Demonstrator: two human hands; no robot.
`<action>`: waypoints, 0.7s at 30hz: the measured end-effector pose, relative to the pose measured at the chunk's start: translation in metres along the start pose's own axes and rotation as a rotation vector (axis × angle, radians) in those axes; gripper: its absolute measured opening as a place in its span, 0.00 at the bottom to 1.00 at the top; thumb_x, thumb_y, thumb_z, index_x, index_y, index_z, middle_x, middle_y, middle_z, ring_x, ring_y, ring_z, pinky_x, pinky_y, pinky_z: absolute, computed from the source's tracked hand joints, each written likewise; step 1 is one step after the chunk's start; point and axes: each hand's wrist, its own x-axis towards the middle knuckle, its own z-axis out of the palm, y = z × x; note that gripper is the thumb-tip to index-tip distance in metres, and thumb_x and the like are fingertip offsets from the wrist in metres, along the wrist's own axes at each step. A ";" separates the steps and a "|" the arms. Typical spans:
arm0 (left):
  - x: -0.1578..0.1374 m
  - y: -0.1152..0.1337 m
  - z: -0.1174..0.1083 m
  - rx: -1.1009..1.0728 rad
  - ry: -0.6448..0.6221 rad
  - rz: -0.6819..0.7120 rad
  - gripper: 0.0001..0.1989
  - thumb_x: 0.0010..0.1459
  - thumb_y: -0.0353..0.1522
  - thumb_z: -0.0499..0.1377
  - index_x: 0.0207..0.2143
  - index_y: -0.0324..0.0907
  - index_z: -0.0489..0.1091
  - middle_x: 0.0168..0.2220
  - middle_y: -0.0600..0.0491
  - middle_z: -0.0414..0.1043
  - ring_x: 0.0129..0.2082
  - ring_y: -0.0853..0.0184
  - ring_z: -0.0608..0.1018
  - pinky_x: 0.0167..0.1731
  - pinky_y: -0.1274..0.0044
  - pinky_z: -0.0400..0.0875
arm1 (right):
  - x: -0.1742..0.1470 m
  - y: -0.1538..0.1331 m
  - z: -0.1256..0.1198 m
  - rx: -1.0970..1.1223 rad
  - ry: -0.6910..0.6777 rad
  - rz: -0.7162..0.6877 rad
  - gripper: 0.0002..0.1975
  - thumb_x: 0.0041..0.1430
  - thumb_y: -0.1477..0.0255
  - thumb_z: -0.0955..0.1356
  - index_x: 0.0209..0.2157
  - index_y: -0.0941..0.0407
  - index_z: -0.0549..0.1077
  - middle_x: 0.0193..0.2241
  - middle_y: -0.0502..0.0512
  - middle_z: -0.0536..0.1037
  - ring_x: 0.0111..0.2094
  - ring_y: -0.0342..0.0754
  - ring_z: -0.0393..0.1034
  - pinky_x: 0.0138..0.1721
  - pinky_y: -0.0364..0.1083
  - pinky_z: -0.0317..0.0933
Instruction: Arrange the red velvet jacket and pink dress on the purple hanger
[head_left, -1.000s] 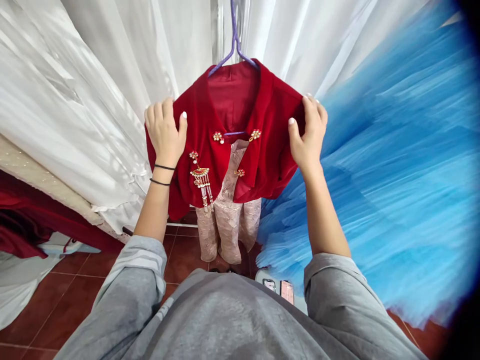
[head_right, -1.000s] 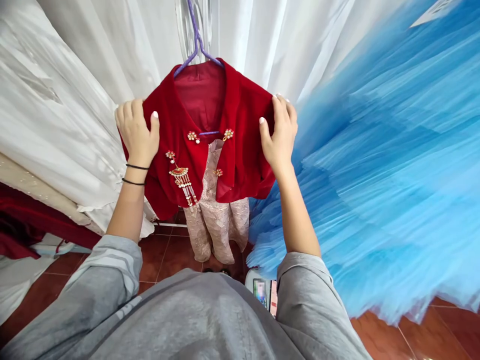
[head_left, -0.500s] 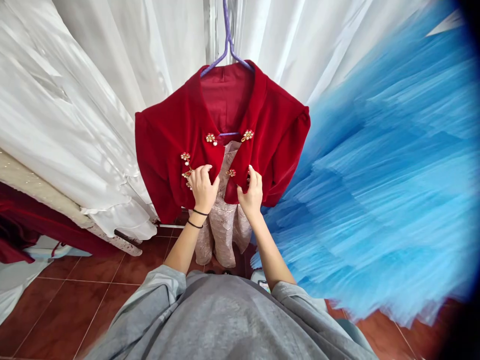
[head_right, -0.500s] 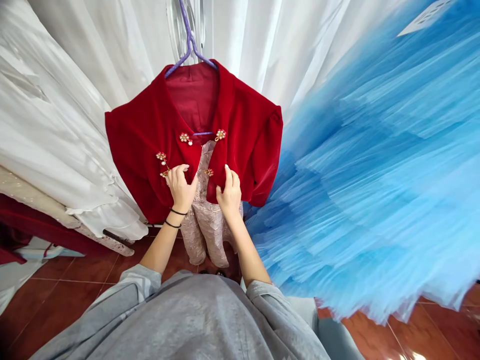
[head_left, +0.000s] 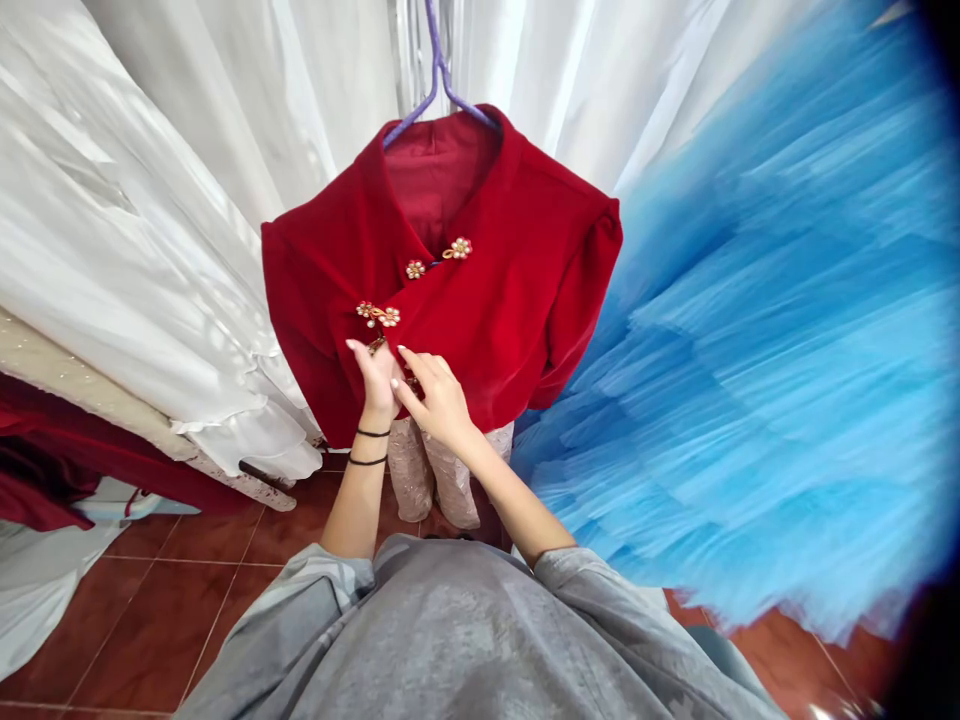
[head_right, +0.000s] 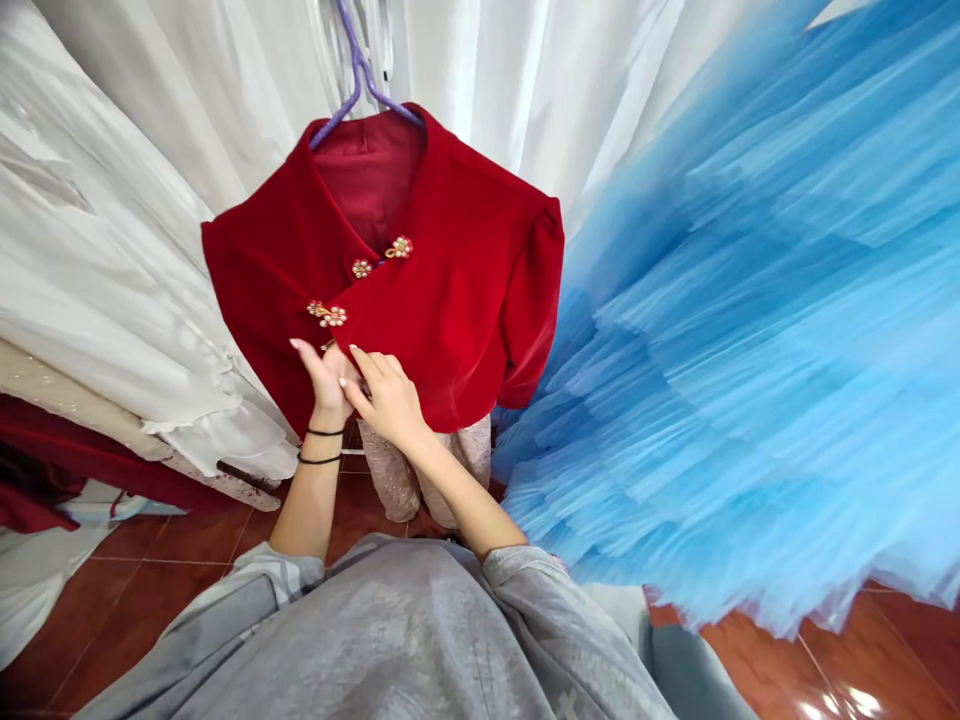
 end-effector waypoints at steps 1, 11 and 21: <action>-0.002 -0.001 -0.006 -0.101 -0.008 -0.034 0.34 0.70 0.48 0.32 0.42 0.42 0.74 0.31 0.47 0.75 0.36 0.64 0.80 0.38 0.72 0.77 | 0.001 0.002 0.003 0.011 -0.047 -0.017 0.23 0.66 0.65 0.62 0.59 0.58 0.68 0.51 0.64 0.76 0.53 0.56 0.68 0.57 0.58 0.67; 0.007 -0.006 -0.035 -0.372 0.245 -0.204 0.20 0.50 0.45 0.67 0.38 0.38 0.77 0.33 0.50 0.78 0.28 0.71 0.78 0.29 0.80 0.74 | -0.081 0.078 -0.012 0.545 0.619 0.645 0.12 0.53 0.58 0.69 0.34 0.51 0.71 0.34 0.53 0.75 0.43 0.51 0.71 0.53 0.56 0.66; 0.015 0.004 -0.047 -0.237 0.222 -0.063 0.29 0.51 0.39 0.66 0.56 0.41 0.73 0.31 0.55 0.76 0.27 0.73 0.75 0.31 0.80 0.75 | -0.103 0.131 -0.051 1.444 0.530 1.019 0.08 0.54 0.70 0.72 0.33 0.55 0.69 0.25 0.44 0.73 0.24 0.37 0.67 0.30 0.37 0.65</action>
